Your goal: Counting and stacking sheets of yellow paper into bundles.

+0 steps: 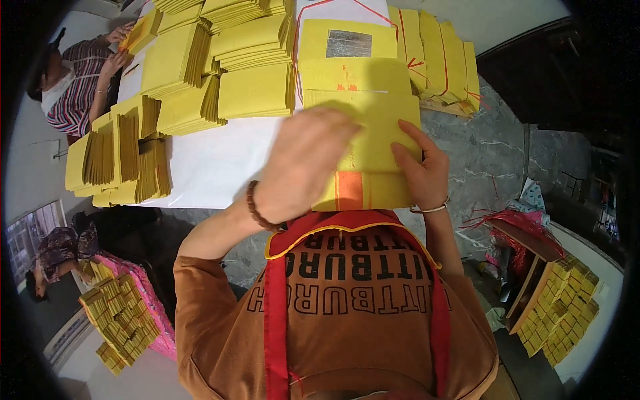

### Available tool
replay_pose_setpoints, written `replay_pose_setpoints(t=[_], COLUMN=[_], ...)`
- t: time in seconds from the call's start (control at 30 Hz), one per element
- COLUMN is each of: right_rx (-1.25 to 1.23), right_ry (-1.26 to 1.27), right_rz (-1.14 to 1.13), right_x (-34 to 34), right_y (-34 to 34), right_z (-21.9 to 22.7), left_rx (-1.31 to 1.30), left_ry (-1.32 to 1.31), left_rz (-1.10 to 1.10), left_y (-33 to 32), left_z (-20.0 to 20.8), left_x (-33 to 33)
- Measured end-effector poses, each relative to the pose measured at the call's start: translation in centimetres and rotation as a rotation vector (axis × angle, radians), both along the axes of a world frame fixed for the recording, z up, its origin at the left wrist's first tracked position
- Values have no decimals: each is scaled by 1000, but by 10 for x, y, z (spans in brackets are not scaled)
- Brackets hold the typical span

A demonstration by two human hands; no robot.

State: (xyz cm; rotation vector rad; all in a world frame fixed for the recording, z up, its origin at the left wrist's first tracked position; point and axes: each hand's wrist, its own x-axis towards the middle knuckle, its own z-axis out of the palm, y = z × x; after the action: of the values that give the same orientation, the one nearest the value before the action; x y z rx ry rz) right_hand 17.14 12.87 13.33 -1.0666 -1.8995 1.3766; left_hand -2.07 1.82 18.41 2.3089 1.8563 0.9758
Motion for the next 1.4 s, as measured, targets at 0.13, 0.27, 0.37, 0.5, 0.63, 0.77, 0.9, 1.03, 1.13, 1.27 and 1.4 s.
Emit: replay_pose_setpoints(t=[0.13,0.27,0.37,0.5,0.63,0.77,0.9,1.03,1.13,1.27,1.4], right_rx=[-37,52,447,939,864,862,836,420,355,359,143], right_ry=[-50,-90,-279,-506,-559,-534,-522,-371,-373,-314,-45], right_rz=[7,23,22,559,645,629,637,684,698,641,524], right_x=[-1,0,8,28,37,37,38,40,40,38,36], right_y=[1,1,-13,-27,-26,-25,-24,-11,-12,-14,-18], right_z=[6,5,15,16,0,-7,-5,12,12,10,9], left_rx=[-128,-272,-279,-267,-203,-107,-63,-203,-67,-74,46], left_ry=[37,159,171,162,101,41,10,232,598,623,494], left_rz=[-19,19,42,21,30,-26,-133,-182,-9,24,134], left_y=[24,25,21,22,19,13,11,12,3,7,7], left_z=[-11,-35,-40,-44,-49,-48,-56,-42,-38,-39,-50], left_x=[26,28,28,25,25,17,13,20,41,49,47])
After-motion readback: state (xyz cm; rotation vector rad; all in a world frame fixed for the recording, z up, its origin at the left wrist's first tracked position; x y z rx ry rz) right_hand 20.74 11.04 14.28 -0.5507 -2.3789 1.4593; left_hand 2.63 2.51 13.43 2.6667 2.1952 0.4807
